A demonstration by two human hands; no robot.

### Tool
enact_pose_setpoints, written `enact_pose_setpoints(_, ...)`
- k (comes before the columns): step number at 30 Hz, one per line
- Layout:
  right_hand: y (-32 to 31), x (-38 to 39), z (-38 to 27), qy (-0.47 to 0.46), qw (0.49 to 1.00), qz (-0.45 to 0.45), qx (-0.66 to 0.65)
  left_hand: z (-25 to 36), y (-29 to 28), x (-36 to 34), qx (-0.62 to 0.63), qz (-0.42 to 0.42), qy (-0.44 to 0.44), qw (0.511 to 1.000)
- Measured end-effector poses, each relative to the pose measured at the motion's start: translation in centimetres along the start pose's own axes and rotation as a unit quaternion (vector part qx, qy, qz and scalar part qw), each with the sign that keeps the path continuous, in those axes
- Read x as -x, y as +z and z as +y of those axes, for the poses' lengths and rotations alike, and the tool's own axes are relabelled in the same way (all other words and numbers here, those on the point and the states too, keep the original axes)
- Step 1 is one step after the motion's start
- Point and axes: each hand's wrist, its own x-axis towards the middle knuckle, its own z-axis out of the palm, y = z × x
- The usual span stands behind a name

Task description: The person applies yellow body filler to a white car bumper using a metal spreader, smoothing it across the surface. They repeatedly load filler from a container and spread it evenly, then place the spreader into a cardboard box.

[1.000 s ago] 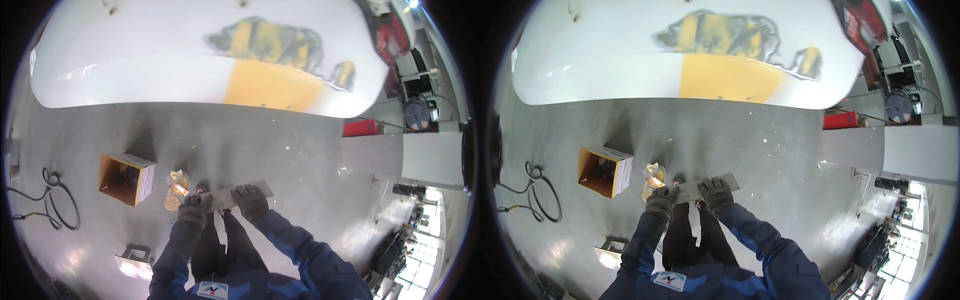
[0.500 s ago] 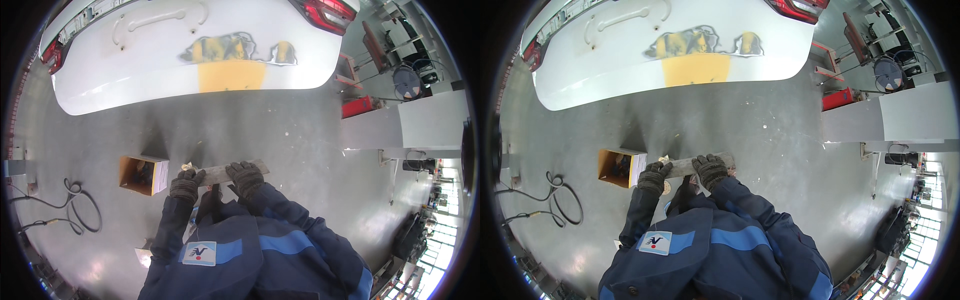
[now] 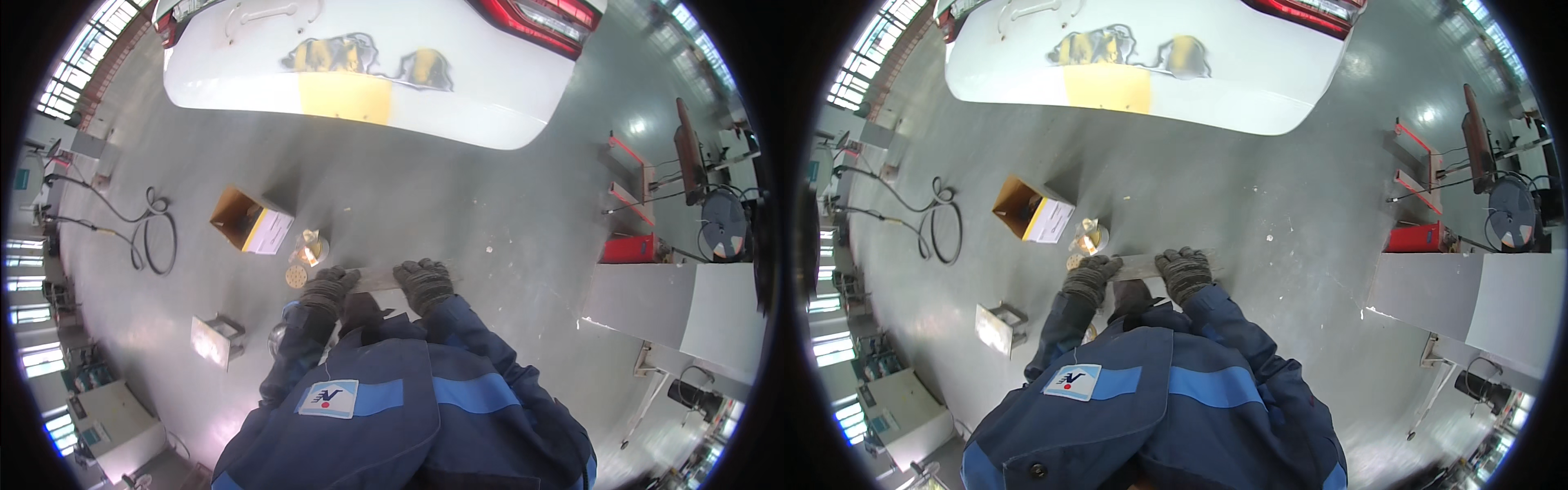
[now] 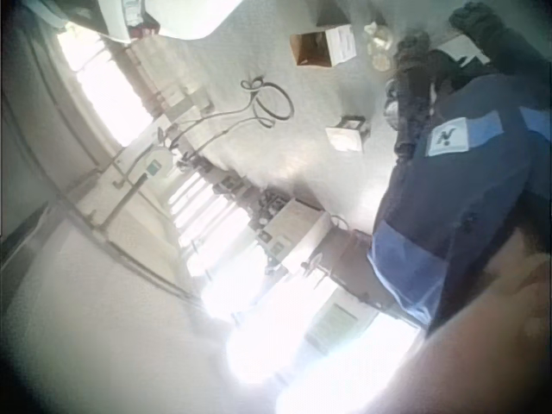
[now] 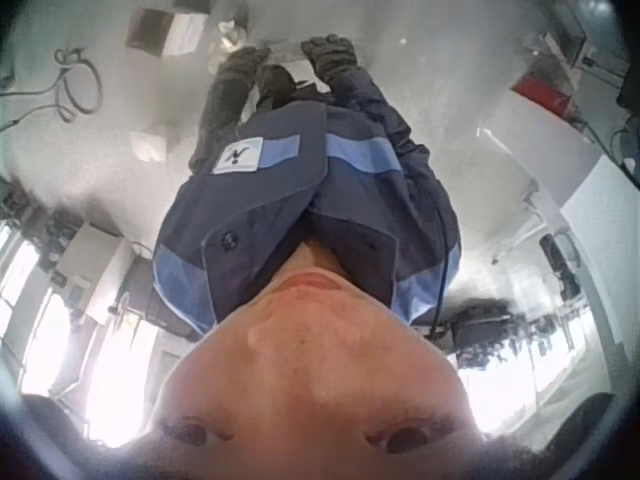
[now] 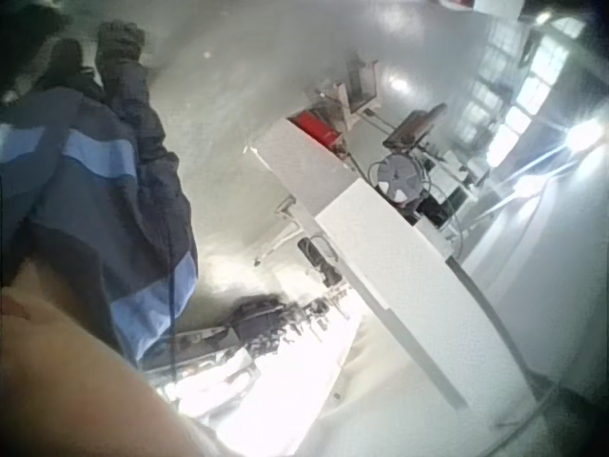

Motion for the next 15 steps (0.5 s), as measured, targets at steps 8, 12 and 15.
enact_pose_setpoints(8, 1.3, 9.6, 7.2, -0.048, 0.999, 0.023, -0.009, 14.4, 1.9, 3.9, -0.035, -0.049, -0.101, 0.993)
enact_pose_setpoints(12, 0.1, 10.3, 8.1, -0.085, 0.995, -0.021, 0.041, 18.3, 3.2, 4.6, -0.039, -0.051, -0.151, 0.987)
enact_pose_setpoints(15, -0.5, 10.2, 8.3, -0.143, 0.984, -0.017, 0.101, 19.5, 5.6, 5.3, 0.042, -0.001, -0.116, 0.992)
